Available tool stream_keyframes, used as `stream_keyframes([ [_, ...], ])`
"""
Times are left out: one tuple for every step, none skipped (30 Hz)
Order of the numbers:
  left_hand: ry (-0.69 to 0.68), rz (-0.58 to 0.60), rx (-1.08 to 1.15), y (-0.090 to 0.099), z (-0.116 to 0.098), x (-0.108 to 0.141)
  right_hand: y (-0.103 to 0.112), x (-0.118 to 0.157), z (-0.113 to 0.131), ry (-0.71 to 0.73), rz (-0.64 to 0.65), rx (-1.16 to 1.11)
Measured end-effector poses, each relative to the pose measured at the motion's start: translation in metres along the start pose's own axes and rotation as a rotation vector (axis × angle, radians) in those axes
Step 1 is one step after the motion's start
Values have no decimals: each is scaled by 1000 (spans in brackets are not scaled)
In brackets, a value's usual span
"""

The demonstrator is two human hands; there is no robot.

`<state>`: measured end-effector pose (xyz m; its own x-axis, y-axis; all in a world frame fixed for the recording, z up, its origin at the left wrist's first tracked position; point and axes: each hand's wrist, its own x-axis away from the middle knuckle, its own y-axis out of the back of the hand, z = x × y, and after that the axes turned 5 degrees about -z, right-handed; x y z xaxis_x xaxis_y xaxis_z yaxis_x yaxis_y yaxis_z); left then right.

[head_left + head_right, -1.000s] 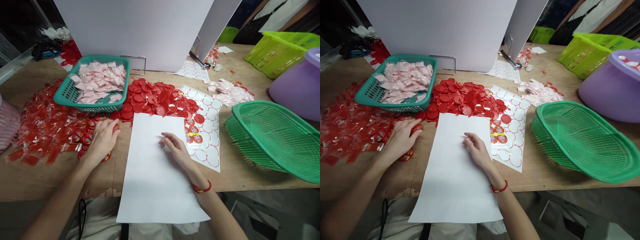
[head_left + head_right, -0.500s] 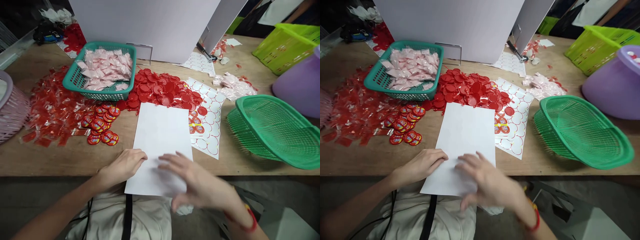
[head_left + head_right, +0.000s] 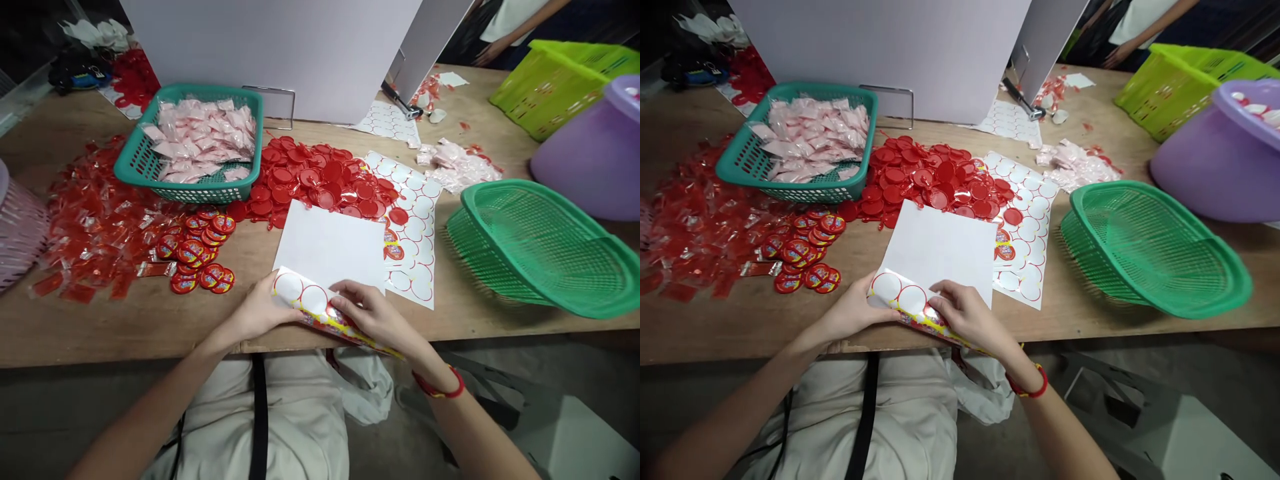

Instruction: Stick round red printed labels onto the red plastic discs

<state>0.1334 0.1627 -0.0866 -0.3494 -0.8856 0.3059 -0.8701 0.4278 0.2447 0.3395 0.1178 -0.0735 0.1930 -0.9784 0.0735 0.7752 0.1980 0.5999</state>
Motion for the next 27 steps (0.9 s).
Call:
stream_keyframes([
  [9,-21,11,-1,-2,-2,-3,1,1,68,-124,76],
  [15,-39,21,-1,-3,-3,-6,3,2,148,-232,163],
  [14,-59,26,0,-3,-4,-8,5,3,227,-304,245],
  [7,-76,25,1,-2,-5,-11,9,4,292,-330,315],
  [-3,-87,17,2,-1,-5,-13,13,4,333,-318,366],
  [-10,-95,2,3,0,-4,-15,17,4,355,-293,396],
  [-18,-104,-24,4,2,-3,-17,21,3,363,-278,410],
  [-37,-121,-63,5,3,0,-20,24,2,362,-280,415],
  [-80,-150,-114,6,4,3,-22,27,1,358,-290,413],
  [-155,-192,-185,7,5,6,-24,29,0,355,-303,406],
  [-266,-245,-280,8,5,11,-26,31,-1,355,-320,399],
  [-410,-299,-397,8,4,15,-28,32,-2,358,-337,395],
  [-571,-338,-526,7,2,20,-30,33,-1,361,-351,395],
  [-729,-348,-652,6,0,24,-31,33,0,367,-360,395],
  [-865,-333,-755,3,-1,27,-32,33,1,370,-363,393],
  [-969,-301,-821,0,-3,29,-33,33,3,372,-361,389],
  [-1038,-261,-848,-3,-3,31,-34,33,5,373,-358,386],
  [-1073,-223,-851,-7,-3,31,-35,33,7,374,-354,384],
  [-1082,-198,-844,-10,-3,30,-35,33,9,376,-347,383],
  [-1079,-182,-836,-12,-2,30,-34,33,11,380,-339,383],
  [-1069,-170,-832,-13,0,29,-34,33,13,384,-330,385],
  [-1059,-158,-834,-14,1,28,-33,33,14,389,-319,390],
  [-1052,-150,-838,-14,2,27,-32,32,15,394,-306,400],
  [-1052,-146,-842,-13,2,27,-32,32,17,396,-295,414],
  [-1056,-142,-844,-13,3,27,-31,32,18,397,-282,431],
  [-1064,-138,-847,-13,3,27,-30,31,19,394,-266,445],
  [-1072,-137,-851,-13,3,27,-30,31,20,388,-244,453],
])
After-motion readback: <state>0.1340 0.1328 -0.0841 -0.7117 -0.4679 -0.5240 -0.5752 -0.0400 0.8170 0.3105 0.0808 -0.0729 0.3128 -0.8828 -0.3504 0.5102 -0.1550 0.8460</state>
